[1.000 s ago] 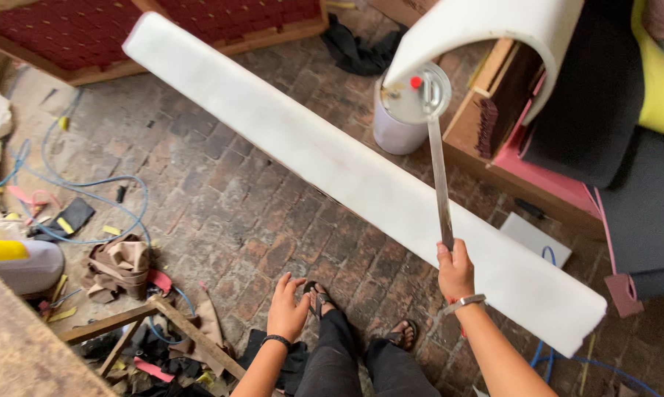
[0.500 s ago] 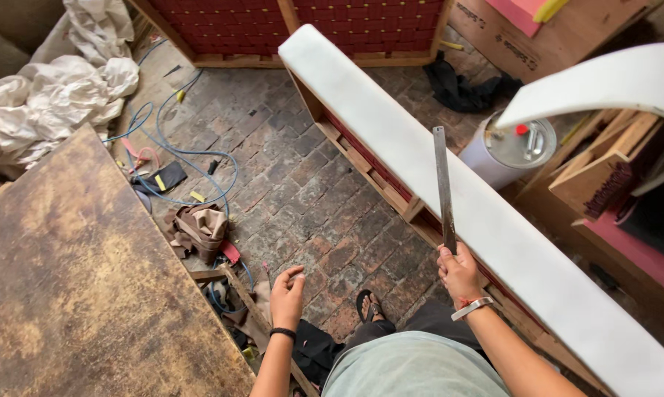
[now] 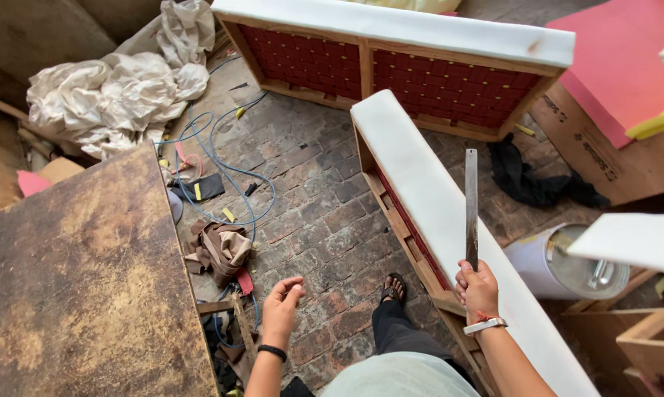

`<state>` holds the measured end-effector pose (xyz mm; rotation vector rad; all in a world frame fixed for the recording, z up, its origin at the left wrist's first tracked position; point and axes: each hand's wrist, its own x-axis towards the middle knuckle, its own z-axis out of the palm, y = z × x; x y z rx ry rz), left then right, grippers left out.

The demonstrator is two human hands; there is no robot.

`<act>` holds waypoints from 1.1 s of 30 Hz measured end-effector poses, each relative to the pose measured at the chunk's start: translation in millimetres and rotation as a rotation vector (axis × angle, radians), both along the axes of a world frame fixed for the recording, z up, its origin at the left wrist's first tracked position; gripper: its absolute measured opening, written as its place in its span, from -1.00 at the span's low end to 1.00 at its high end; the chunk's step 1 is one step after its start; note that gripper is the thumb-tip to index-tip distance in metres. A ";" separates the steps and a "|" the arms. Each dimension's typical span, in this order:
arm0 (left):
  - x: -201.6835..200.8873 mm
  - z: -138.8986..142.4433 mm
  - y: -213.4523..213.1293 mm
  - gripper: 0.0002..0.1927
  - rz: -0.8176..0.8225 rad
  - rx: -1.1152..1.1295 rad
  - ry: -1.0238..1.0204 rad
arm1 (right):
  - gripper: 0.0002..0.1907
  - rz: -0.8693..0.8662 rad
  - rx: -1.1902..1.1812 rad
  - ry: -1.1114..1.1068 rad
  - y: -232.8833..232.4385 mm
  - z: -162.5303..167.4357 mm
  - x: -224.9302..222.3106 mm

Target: The person trims the edge of white foam padding fitted on a wooden furniture frame, using a long blade to shave excess foam along the frame's sides. They work seated on the floor at first, then stand and continue trimming the foam on the frame, repositioning around it as they cut.

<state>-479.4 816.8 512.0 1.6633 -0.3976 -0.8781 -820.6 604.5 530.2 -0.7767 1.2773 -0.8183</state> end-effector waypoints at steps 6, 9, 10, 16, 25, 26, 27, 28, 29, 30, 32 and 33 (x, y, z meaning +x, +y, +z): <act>91.3 19.8 -107.5 -0.74 0.060 -0.041 -0.054 | -0.83 0.171 -0.057 -0.030 -155.2 20.3 103.6; 131.4 27.2 -139.4 -0.74 0.117 -0.023 -0.081 | -0.83 0.266 -0.107 -0.023 -215.0 33.0 162.4; 144.8 29.1 -147.5 -0.74 0.134 -0.014 -0.067 | -0.83 0.279 -0.106 -0.027 -231.4 36.4 182.9; 264.8 6.7 -196.3 -0.69 0.261 -0.045 0.156 | -0.82 0.354 -0.038 -0.006 -303.8 39.1 307.1; 528.8 -12.9 -326.8 -0.69 0.218 -0.066 0.225 | -0.79 0.121 -0.009 0.011 -375.9 64.4 478.8; 555.3 -8.3 -345.8 -0.69 0.184 -0.071 0.216 | -0.79 0.117 -0.018 0.013 -385.8 67.7 498.9; 579.5 -4.4 -366.4 -0.68 0.150 -0.072 0.195 | -0.79 0.103 -0.023 0.025 -396.7 70.7 517.0; 601.3 -1.9 -386.8 -0.66 0.118 -0.069 0.178 | -0.79 0.090 -0.022 0.041 -406.6 72.6 532.8; 619.7 2.1 -403.4 -0.65 0.086 -0.063 0.162 | -0.79 0.078 -0.019 0.057 -414.9 74.4 546.9; 635.4 6.0 -418.8 -0.62 0.074 -0.077 0.167 | -0.78 0.070 -0.015 0.062 -423.1 75.2 559.4; 661.5 13.0 -450.1 -0.55 0.042 -0.112 0.182 | -0.78 0.045 -0.014 0.075 -442.1 76.0 579.4; 673.2 15.4 -465.5 -0.50 0.023 -0.108 0.209 | -0.77 0.032 -0.008 0.069 -452.7 74.3 588.8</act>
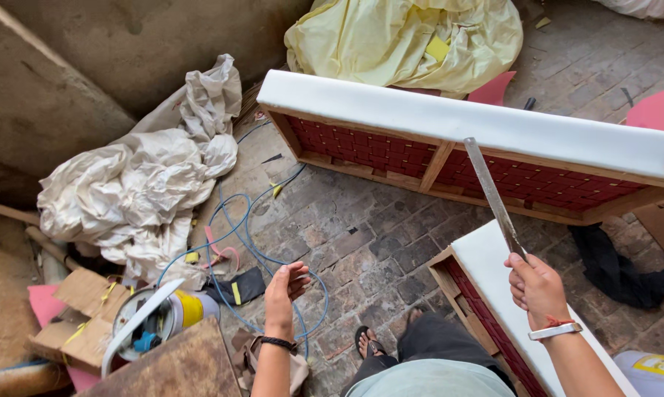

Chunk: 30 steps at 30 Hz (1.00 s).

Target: The person trims the edge of white foam padding fitted on a wooden furniture frame, using a long blade to shave excess foam along the frame's sides. They work seated on the floor at first, then stand and continue trimming the foam on the frame, repositioning around it as they cut.

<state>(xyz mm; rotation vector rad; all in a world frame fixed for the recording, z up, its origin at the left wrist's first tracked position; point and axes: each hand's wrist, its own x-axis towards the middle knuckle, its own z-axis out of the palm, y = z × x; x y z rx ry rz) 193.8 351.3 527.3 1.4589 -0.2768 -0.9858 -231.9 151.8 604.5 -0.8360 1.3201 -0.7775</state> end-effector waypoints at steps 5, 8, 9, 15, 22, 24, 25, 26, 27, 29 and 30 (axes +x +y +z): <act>31.2 -13.2 -74.3 -0.35 -0.069 0.095 0.101 | -0.76 -0.105 0.040 0.057 -70.6 -21.3 44.6; 60.1 -25.0 -118.8 -0.32 -0.118 0.129 0.135 | -0.77 -0.191 0.087 0.031 -136.4 -50.1 84.6; 70.4 -25.5 -133.7 -0.29 -0.109 0.166 0.132 | -0.77 -0.173 0.122 0.001 -160.2 -59.0 98.1; 135.3 3.4 -228.7 -0.13 -0.073 0.217 0.101 | -0.75 -0.067 0.195 -0.133 -301.9 -82.3 190.1; 199.6 22.7 -360.2 -0.13 -0.127 0.131 0.030 | -0.72 0.065 0.018 -0.226 -425.9 -54.5 259.9; 217.3 19.8 -388.9 -0.14 -0.149 0.137 0.039 | -0.80 0.034 0.035 -0.211 -450.7 -52.6 271.0; 226.1 15.7 -401.8 -0.15 -0.152 0.160 0.057 | -0.81 0.011 0.046 -0.200 -460.2 -53.6 275.0; 235.1 9.1 -415.1 -0.15 -0.159 0.184 0.075 | -0.82 -0.004 0.044 -0.194 -469.5 -56.0 279.0; 246.5 1.9 -428.1 -0.15 -0.176 0.224 0.092 | -0.83 -0.024 0.045 -0.190 -476.2 -60.0 284.0; 272.6 -14.1 -454.5 -0.16 -0.212 0.303 0.117 | -0.80 -0.080 0.067 -0.162 -484.6 -70.8 293.5; 288.1 -23.5 -469.3 -0.18 -0.234 0.311 0.131 | -0.76 -0.124 0.090 -0.136 -485.6 -77.7 299.3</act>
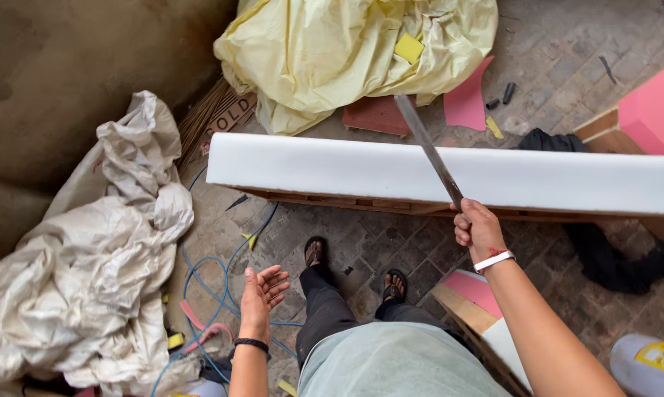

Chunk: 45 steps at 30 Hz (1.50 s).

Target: The person trims the edge of white foam padding fitted on a wooden furniture frame, using a long blade to shave excess foam along the frame's sides. They work seated on the floor at first, then stand and continue trimming the foam on the frame, repositioning around it as they cut.

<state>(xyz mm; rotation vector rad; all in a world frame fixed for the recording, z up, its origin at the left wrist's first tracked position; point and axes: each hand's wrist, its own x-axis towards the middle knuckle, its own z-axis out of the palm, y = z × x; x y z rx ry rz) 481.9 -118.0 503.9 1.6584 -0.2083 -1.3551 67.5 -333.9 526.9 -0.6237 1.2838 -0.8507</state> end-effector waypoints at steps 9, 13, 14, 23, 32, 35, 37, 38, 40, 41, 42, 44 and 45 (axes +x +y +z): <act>149.1 -32.2 -180.9 -0.26 -0.383 0.036 -0.044 | -0.71 -0.056 0.240 0.599 44.7 -42.3 96.8; 179.6 -23.4 -265.6 -0.29 -0.529 -0.042 -0.112 | -0.70 -0.176 0.290 0.668 64.7 -38.4 127.0; 180.7 -20.4 -283.4 -0.30 -0.570 -0.067 -0.140 | -0.70 -0.191 0.297 0.705 67.9 -36.0 130.8; 113.1 -24.3 -312.9 -0.36 -0.796 -0.109 -0.059 | -0.70 -0.388 0.182 0.537 67.8 -20.5 164.0; 109.5 -29.9 -299.4 -0.39 -0.914 -0.075 -0.020 | -0.68 -0.339 0.356 0.755 65.9 0.3 175.9; 129.4 -33.2 -303.0 -0.40 -0.830 -0.037 0.007 | -0.69 -0.364 0.317 0.781 71.8 6.0 170.8; 142.2 -35.6 -306.0 -0.42 -0.765 -0.005 0.013 | -0.69 -0.379 0.304 0.788 70.7 6.3 171.7; 147.2 -36.7 -306.2 -0.44 -0.734 0.011 0.017 | -0.69 -0.391 0.264 0.737 67.8 5.1 173.9; 153.5 -38.2 -306.1 -0.44 -0.716 0.030 0.018 | -0.68 -0.408 0.183 0.632 60.2 1.6 180.9; 155.2 -38.6 -305.6 -0.44 -0.708 0.041 0.019 | -0.68 -0.389 0.169 0.629 55.6 -0.7 185.3; 155.6 -38.8 -304.5 -0.44 -0.715 0.043 0.018 | -0.68 -0.371 0.156 0.626 50.7 -2.7 189.7; 153.9 -38.7 -301.8 -0.44 -0.730 0.050 0.016 | -0.68 -0.321 0.186 0.668 42.1 -5.9 197.8; 152.8 -38.5 -300.6 -0.44 -0.735 0.053 0.015 | -0.68 -0.288 0.229 0.710 38.6 -6.5 201.1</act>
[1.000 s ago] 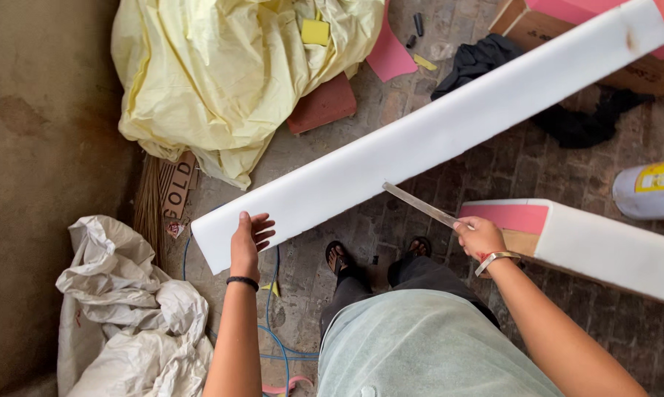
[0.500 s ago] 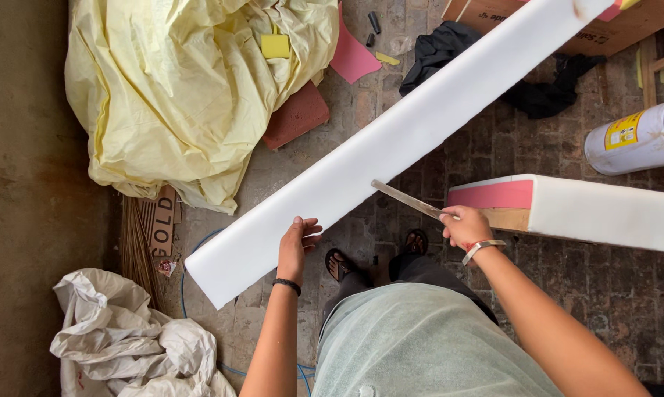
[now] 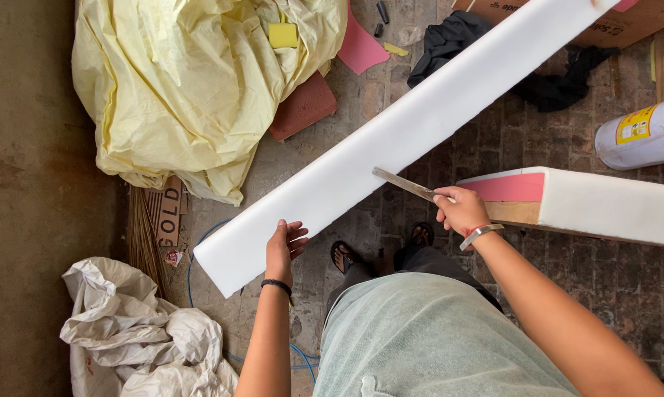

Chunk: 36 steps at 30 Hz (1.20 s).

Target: The person trims the edge of white foam padding fitted on a wooden furniture frame, using a long blade to shave excess foam along the frame's sides. They work seated on the floor at first, then stand and continue trimming the foam on the frame, repositioning around it as they cut.

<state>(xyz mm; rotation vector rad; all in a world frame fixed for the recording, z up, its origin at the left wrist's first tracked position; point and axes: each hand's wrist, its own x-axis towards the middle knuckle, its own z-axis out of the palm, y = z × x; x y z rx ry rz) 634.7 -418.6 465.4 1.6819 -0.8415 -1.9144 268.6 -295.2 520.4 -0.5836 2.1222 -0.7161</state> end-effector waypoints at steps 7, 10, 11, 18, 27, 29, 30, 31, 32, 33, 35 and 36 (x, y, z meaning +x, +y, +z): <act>3.5 -5.2 5.7 -0.46 0.005 0.007 0.011 | -0.71 0.050 0.129 0.162 2.3 18.9 7.3; 13.7 -12.2 10.3 -0.53 0.017 0.011 0.015 | -0.72 0.005 0.104 0.144 7.0 30.4 10.8; 17.4 -14.4 11.7 -0.56 0.021 0.012 0.018 | -0.71 0.005 0.088 0.139 7.8 32.9 12.7; 22.8 -20.2 17.2 -0.60 -0.001 -0.010 -0.004 | -0.66 0.068 -0.017 0.149 1.3 26.5 31.2; 15.6 -15.6 29.2 -0.62 0.010 -0.024 0.007 | -0.65 0.137 0.131 0.182 9.1 24.1 33.6; 18.6 -17.9 35.7 -0.62 0.020 -0.013 0.020 | -0.65 0.175 0.157 0.207 10.2 28.2 33.9; 20.4 -19.4 38.9 -0.62 0.025 -0.010 0.014 | -0.66 0.207 0.165 0.232 10.6 30.3 34.1; 22.4 -20.7 41.2 -0.62 0.028 -0.008 0.007 | -0.66 0.237 0.173 0.256 11.0 32.3 34.2; 24.3 -22.2 44.0 -0.62 0.030 -0.006 0.000 | -0.66 0.254 0.180 0.274 11.7 34.2 34.2; 25.9 -23.4 46.2 -0.62 0.030 0.002 -0.005 | -0.66 0.269 0.188 0.292 12.6 35.7 33.8; 27.8 -25.4 49.4 -0.62 0.031 0.017 -0.016 | -0.66 0.263 0.200 0.289 15.5 37.3 32.4; 28.1 -26.1 50.1 -0.62 0.029 0.016 -0.017 | -0.67 0.242 0.205 0.268 16.9 37.1 31.6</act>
